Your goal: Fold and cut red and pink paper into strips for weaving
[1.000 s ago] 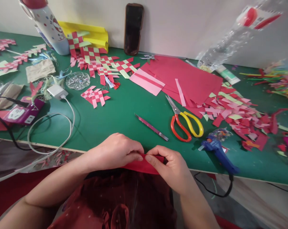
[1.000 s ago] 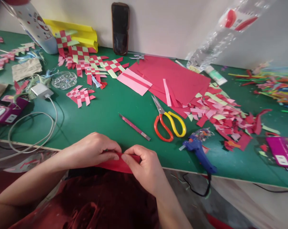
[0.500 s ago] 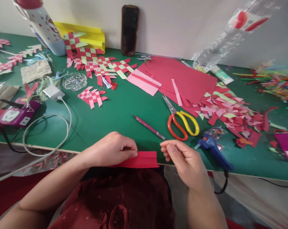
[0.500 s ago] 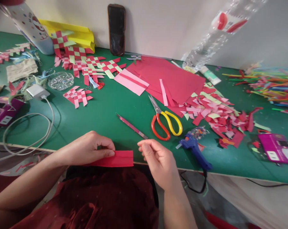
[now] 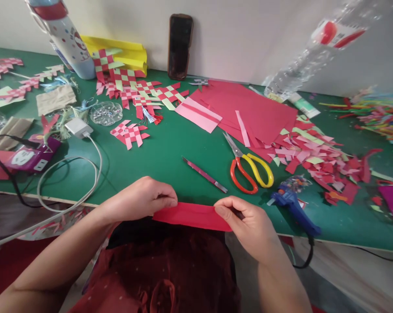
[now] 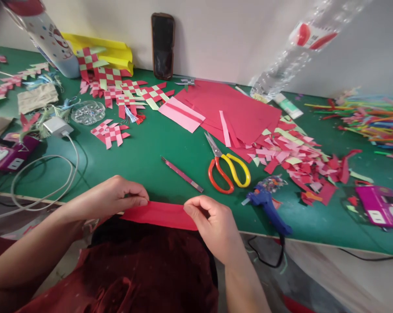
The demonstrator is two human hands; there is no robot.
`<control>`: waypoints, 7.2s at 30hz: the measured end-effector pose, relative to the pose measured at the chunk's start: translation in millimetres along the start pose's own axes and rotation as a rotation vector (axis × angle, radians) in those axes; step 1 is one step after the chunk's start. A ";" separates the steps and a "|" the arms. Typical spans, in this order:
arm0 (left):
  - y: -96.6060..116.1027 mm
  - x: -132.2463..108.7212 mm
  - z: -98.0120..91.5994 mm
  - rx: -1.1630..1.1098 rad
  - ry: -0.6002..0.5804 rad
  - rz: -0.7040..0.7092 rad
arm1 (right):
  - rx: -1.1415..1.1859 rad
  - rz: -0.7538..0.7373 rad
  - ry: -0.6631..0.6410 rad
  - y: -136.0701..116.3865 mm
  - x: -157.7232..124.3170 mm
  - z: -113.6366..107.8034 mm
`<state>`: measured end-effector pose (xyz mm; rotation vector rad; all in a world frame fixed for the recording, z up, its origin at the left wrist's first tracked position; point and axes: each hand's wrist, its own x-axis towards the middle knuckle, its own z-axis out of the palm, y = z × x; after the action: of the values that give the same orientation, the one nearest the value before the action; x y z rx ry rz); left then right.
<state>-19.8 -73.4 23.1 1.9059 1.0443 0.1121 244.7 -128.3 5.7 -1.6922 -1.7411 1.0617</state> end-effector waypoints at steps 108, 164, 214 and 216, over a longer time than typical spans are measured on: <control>-11.0 -2.4 71.7 0.855 0.359 0.174 | -0.818 -0.497 0.026 -2.9 20.9 28.6; -6.4 -11.1 54.9 0.753 0.473 0.379 | -0.647 -0.545 0.183 -2.1 -1.6 52.3; -25.1 -3.6 72.1 0.912 0.346 0.261 | -0.550 -0.450 0.293 34.3 -61.6 20.9; -25.3 -4.0 72.4 0.912 0.341 0.258 | -0.614 -0.430 0.290 33.6 -62.3 23.5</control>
<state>-4.2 -120.2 -35.8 2.9275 1.1757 0.1210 253.4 -196.2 -24.0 -1.5682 -2.2187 0.0802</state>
